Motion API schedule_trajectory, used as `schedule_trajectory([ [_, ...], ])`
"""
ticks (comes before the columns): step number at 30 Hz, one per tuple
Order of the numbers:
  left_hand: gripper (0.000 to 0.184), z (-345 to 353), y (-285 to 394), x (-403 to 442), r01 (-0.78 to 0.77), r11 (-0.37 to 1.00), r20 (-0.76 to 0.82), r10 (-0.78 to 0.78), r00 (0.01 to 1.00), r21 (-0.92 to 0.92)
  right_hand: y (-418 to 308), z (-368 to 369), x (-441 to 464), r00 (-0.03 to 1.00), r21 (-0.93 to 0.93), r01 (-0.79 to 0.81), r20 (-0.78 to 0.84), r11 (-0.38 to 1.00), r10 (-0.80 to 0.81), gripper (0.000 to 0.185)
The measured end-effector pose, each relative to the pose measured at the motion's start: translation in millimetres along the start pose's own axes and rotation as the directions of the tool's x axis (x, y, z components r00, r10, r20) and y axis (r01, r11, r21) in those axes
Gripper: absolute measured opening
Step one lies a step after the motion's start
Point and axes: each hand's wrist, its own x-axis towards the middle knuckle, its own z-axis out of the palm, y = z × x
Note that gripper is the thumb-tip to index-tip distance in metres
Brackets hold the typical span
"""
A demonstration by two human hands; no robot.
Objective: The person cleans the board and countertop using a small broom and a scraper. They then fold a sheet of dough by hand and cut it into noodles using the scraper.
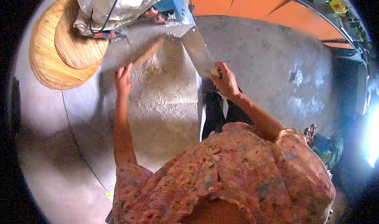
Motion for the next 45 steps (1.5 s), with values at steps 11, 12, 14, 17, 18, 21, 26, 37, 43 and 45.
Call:
schedule_trajectory([
  [11, 0.064, 14, 6, 20, 0.065, 0.997, -0.026, -0.066, 0.997, -0.042, 23, 47, 40, 0.986, 0.047, 0.152, -0.078, 0.987, -0.149, 0.043],
  [12, 0.063, 12, 11, 9, 0.052, 0.998, -0.002, -0.052, 0.999, -0.046, 19, 49, 39, 0.997, 0.061, 0.076, -0.006, 0.995, -0.075, 0.044],
  [14, 0.054, -2, 27, -20, 0.012, 0.996, 0.066, -0.007, 0.998, -0.085, 0, 50, 34, 0.988, 0.077, -0.08, 0.136, 0.994, 0.069, 0.045],
  [17, 0.034, -27, 31, -75, 0.043, 0.997, 0.185, -0.03, 0.982, -0.066, -2, 68, 28, 0.978, 0.088, 0.019, 0.205, 0.996, -0.037, 0.042],
  [18, 0.034, -37, 33, -90, 0.034, 0.997, 0.153, -0.022, 0.988, -0.072, -12, 66, 25, 0.957, 0.065, -0.051, 0.289, 0.997, 0.03, 0.043],
  [21, 0.037, -83, 53, -124, 0.329, 0.937, 0.2, -0.347, 0.916, 0.117, -20, 65, 14, 0.909, -0.099, 0.345, 0.281, 0.933, -0.307, 0.043],
  [26, 0.043, -112, 115, -159, 0.738, 0.504, 0.016, -0.821, 0.57, -0.449, -38, 81, -21, 0.707, -0.342, 0.668, 0.568, 0.66, -0.421, 0.044],
  [37, 0.033, -63, 282, -134, 0.427, -0.076, 0.204, -0.943, 0.261, -0.901, 9, 160, -55, 0.263, -0.076, 0.958, 0.604, 0.275, -0.752, 0.038],
  [43, 0.036, -41, 330, -93, 0.602, 0.287, 0.193, -0.771, 0.606, -0.745, -82, 53, -38, 0.662, 0.013, 0.035, 0.748, 0.999, -0.033, 0.056],
  [45, 0.041, -20, 316, -102, 0.609, 0.442, 0.092, -0.756, 0.648, -0.658, -28, 29, -2, 0.696, 0.069, 0.454, 0.595, 0.888, -0.402, 0.054],
])
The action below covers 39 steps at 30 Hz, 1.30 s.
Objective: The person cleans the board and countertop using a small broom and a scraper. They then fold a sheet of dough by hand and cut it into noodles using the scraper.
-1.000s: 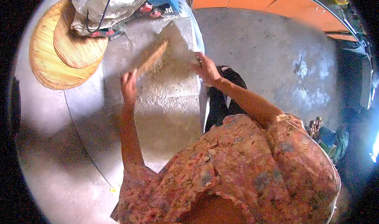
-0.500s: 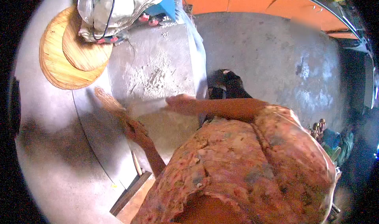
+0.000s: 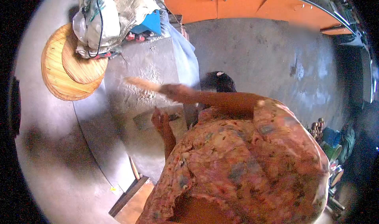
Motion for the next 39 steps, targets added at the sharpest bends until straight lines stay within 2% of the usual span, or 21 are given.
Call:
schedule_trajectory([
  [1, 0.045, -5, -26, 6, 0.098, 0.993, -0.129, -0.09, 0.988, 0.058, 3, -32, -9, 0.999, -0.047, 0.022, -0.046, 0.999, -0.024, 0.054],
  [2, 0.05, -8, -50, 11, 0.202, 0.974, -0.259, -0.17, 0.951, 0.101, 30, -57, -14, 0.958, -0.339, 0.182, -0.15, 0.923, -0.245, 0.053],
  [3, 0.054, -9, -65, 14, 0.31, 0.942, -0.387, -0.241, 0.89, 0.126, 47, -89, -19, 0.915, -0.409, 0.233, -0.215, 0.882, -0.341, 0.051],
  [4, 0.059, -8, -72, 17, 0.393, 0.915, -0.446, -0.314, 0.838, 0.095, 80, -116, -18, 0.914, -0.754, 0.12, -0.17, 0.646, -0.368, 0.046],
  [5, 0.063, -6, -76, 17, 0.473, 0.879, -0.498, -0.384, 0.778, 0.061, 51, -156, -16, 0.981, -0.659, -0.158, -0.19, 0.735, 0.04, 0.044],
  [6, 0.068, -1, -82, 14, 0.548, 0.836, -0.546, -0.451, 0.706, 0.018, 60, -184, -10, 0.95, -0.603, -0.287, -0.277, 0.744, 0.141, 0.043],
  [8, 0.068, 12, -112, 1, 0.539, 0.842, -0.613, -0.438, 0.658, -0.023, 33, -227, 18, 0.927, -0.691, -0.369, -0.326, 0.621, 0.187, 0.044],
  [9, 0.068, 18, -125, -3, 0.531, 0.846, -0.647, -0.428, 0.631, -0.041, 32, -241, 38, 0.929, -0.721, -0.365, -0.319, 0.589, 0.185, 0.045],
  [13, 0.061, 17, -155, 0, 0.588, 0.775, -0.434, -0.623, 0.651, -0.232, 81, -276, 132, 0.983, -0.847, -0.184, -0.147, 0.499, 0.113, 0.049],
  [15, 0.059, 18, -163, -10, 0.619, 0.714, -0.31, -0.7, 0.644, -0.326, 70, -272, 142, 0.954, -0.798, -0.251, -0.106, 0.548, 0.282, 0.049],
  [17, 0.054, 22, -156, -11, 0.626, 0.713, -0.373, -0.7, 0.608, -0.317, 77, -260, 141, 0.966, -0.796, -0.189, -0.045, 0.576, 0.255, 0.044],
  [19, 0.051, 29, -137, -8, 0.636, 0.715, -0.439, -0.69, 0.575, -0.291, 99, -240, 121, 0.998, -0.828, 0.013, 0.043, 0.561, 0.04, 0.035],
  [21, 0.049, 35, -109, -6, 0.654, 0.716, -0.507, -0.669, 0.544, -0.243, 66, -240, 97, 0.993, -0.808, 0.098, 0.118, 0.581, -0.002, 0.035],
  [22, 0.052, 33, -115, -9, 0.642, 0.73, -0.489, -0.659, 0.571, -0.234, 46, -243, 87, 0.988, -0.795, 0.135, 0.152, 0.592, -0.021, 0.035],
  [25, 0.059, 26, -139, -8, 0.63, 0.752, -0.467, -0.635, 0.616, -0.191, 17, -257, 82, 0.962, -0.795, -0.11, 0.066, 0.597, 0.265, 0.047],
  [28, 0.065, 25, -154, -9, 0.667, 0.726, -0.497, -0.646, 0.579, -0.166, 35, -251, 92, 0.967, -0.832, -0.111, 0.035, 0.543, 0.251, 0.048],
  [30, 0.067, 25, -165, -10, 0.651, 0.718, -0.492, -0.671, 0.555, -0.245, 88, -243, 109, 0.987, -0.849, -0.047, 0.04, 0.526, 0.153, 0.036],
  [31, 0.067, 23, -167, -9, 0.612, 0.737, -0.458, -0.666, 0.589, -0.285, 92, -242, 114, 0.993, -0.858, -0.015, 0.046, 0.513, 0.106, 0.031],
  [34, 0.068, 21, -173, -18, 0.539, 0.765, -0.404, -0.644, 0.649, -0.354, 87, -265, 108, 0.984, -0.864, 0.071, 0.142, 0.499, 0.106, 0.045],
  [37, 0.069, 24, -159, -12, 0.583, 0.786, -0.443, -0.605, 0.662, -0.204, 4, -280, 89, 0.98, -0.881, 0.097, 0.167, 0.463, 0.112, 0.047],
  [39, 0.069, 20, -155, -7, 0.632, 0.774, -0.45, -0.579, 0.679, -0.042, 12, -259, 107, 0.964, -0.929, 0.022, 0.117, 0.37, 0.238, 0.042],
])
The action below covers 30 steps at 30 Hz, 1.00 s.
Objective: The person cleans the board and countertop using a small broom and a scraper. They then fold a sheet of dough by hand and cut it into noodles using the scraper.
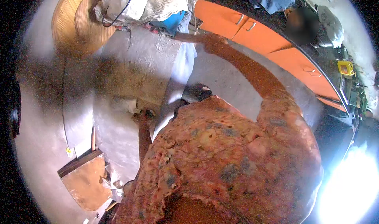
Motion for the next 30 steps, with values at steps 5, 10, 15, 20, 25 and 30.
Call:
schedule_trajectory([
  [5, 0.072, -7, 35, -25, 0.089, 0.996, -0.032, -0.089, 0.995, -0.015, 5, 16, 4, 0.996, 0.032, 0.079, -0.047, 0.996, -0.077, 0.042],
  [10, 0.071, -4, 31, -25, 0.02, 0.996, -0.047, -0.024, 0.999, -0.089, 9, 32, 9, 0.967, 0.187, -0.24, -0.04, 0.953, 0.252, 0.041],
  [15, 0.07, -6, 28, -28, -0.026, 0.998, -0.09, 0.02, 0.996, -0.061, -20, 32, -8, 0.995, 0.111, -0.007, -0.099, 0.994, 0.018, 0.046],
  [20, 0.071, -6, 22, -27, -0.057, 0.998, -0.07, 0.056, 0.996, -0.015, -33, 42, 1, 0.994, 0.179, -0.061, -0.079, 0.982, 0.076, 0.037],
  [25, 0.075, -2, 9, -21, -0.049, 0.994, -0.082, 0.057, 0.995, 0.101, -71, 22, -9, 0.995, 0.349, -0.042, -0.071, 0.936, 0.071, 0.035],
  [30, 0.074, 5, -8, -2, -0.081, 0.973, -0.047, 0.093, 0.995, 0.216, -58, 52, 5, 0.985, 0.396, -0.057, -0.128, 0.917, 0.117, 0.033],
])
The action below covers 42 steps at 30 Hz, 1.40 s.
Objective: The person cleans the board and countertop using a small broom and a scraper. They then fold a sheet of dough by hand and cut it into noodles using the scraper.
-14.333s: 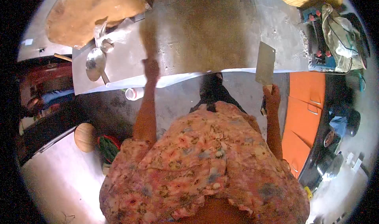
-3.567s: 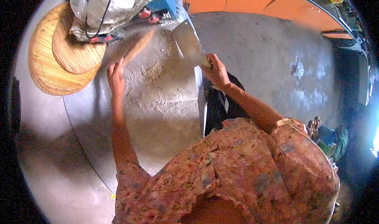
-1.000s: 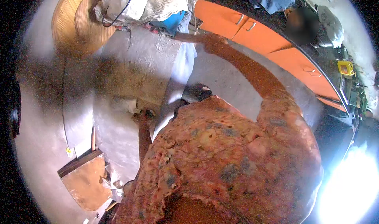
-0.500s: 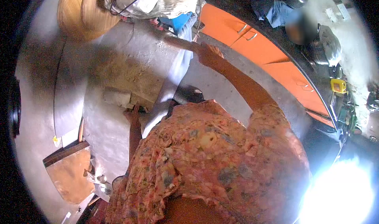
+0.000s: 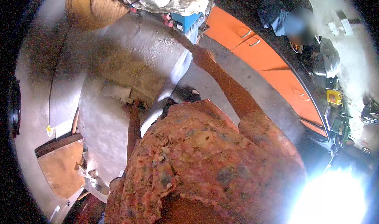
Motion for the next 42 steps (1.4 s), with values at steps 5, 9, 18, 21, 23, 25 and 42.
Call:
schedule_trajectory([
  [5, 0.066, -13, 28, -23, -0.03, 0.934, -0.041, 0.017, 0.999, -0.357, 9, 6, -5, 0.995, 0.103, 0.091, -0.06, 0.99, -0.085, 0.036],
  [9, 0.066, -1, 9, -10, 0.029, 0.987, -0.069, -0.04, 0.997, -0.156, 18, 6, 7, 0.999, -0.009, 0.043, -0.011, 0.999, -0.043, 0.037],
  [18, 0.075, -3, 19, -15, 0.021, 0.914, -0.046, -0.044, 0.998, -0.406, 17, 17, 4, 0.998, -0.03, 0.056, 0.002, 0.998, -0.056, 0.041],
  [21, 0.074, -13, 47, -28, 0.085, 0.99, -0.139, -0.101, 0.985, -0.116, -18, 6, -14, 0.998, 0.011, 0.065, -0.014, 0.998, -0.065, 0.047],
  [23, 0.068, -24, 74, -40, 0.076, 0.992, -0.163, -0.091, 0.982, -0.099, -35, 6, -18, 0.983, 0.02, 0.144, -0.117, 0.989, -0.141, 0.051],
  [25, 0.063, -26, 74, -40, 0.05, 0.99, -0.147, -0.07, 0.987, -0.133, -47, 16, 17, 0.992, 0.045, 0.074, -0.105, 0.996, -0.069, 0.052],
  [42, 0.015, -119, 11, -78, 0.155, 0.609, -0.066, -0.324, 0.944, -0.778, -76, 130, 19, 0.959, 0.025, 0.181, -0.225, 0.983, -0.171, 0.042],
])
